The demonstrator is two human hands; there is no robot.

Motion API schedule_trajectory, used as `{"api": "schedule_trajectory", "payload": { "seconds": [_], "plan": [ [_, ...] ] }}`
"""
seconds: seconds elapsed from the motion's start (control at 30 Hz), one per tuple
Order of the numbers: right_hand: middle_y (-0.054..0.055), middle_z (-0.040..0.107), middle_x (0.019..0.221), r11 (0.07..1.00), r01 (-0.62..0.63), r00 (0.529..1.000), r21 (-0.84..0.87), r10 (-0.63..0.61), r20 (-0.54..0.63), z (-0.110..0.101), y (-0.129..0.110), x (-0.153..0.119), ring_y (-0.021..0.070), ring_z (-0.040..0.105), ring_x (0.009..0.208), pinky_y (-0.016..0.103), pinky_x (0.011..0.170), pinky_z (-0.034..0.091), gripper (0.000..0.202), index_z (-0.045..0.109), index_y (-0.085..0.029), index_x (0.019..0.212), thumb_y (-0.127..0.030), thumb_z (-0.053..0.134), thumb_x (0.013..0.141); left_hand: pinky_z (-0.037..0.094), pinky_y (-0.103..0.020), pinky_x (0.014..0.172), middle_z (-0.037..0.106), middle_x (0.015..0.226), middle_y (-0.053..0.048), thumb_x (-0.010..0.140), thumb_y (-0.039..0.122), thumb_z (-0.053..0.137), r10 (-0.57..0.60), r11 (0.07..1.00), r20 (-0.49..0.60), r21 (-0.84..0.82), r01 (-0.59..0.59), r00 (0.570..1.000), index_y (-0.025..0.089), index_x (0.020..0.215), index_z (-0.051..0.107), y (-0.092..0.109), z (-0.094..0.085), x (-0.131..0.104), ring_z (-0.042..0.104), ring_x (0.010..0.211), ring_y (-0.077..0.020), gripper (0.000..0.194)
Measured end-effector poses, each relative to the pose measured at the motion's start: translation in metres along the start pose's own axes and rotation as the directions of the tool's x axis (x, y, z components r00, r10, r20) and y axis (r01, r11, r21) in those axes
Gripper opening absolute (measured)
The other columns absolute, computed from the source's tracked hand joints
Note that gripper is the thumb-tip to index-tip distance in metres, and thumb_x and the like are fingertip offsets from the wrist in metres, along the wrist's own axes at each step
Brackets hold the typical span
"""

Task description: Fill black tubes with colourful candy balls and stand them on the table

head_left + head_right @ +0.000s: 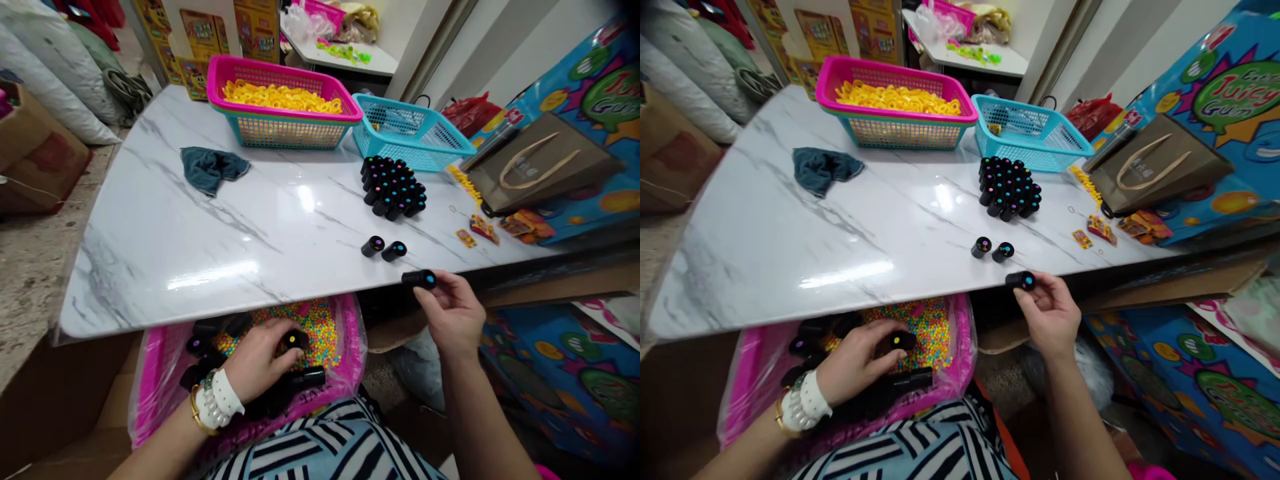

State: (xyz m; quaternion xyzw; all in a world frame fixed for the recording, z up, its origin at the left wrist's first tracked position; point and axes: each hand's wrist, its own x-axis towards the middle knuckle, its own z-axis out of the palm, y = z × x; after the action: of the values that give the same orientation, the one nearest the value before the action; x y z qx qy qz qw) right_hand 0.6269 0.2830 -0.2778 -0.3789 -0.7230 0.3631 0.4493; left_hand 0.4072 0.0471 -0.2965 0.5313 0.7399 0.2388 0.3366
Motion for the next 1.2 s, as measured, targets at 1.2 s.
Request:
{"api": "schedule_trajectory", "payload": {
  "seconds": [1.2],
  "plan": [
    [0.008,0.067,0.112,0.898,0.44,0.442,0.014,-0.23,0.867,0.094,-0.008,-0.091,0.0203,0.06,0.105,0.037,0.094,0.052,0.032,0.059,-0.019,0.119,-0.013,0.053,0.088,0.053,-0.036,0.085,0.068,0.1,-0.012,0.092,0.028,0.052,0.047,0.967,-0.374,0.248,0.051,0.926,0.014,0.107,0.065,-0.031,0.009,-0.012,0.065,0.092,-0.0219,0.025]
  ]
}}
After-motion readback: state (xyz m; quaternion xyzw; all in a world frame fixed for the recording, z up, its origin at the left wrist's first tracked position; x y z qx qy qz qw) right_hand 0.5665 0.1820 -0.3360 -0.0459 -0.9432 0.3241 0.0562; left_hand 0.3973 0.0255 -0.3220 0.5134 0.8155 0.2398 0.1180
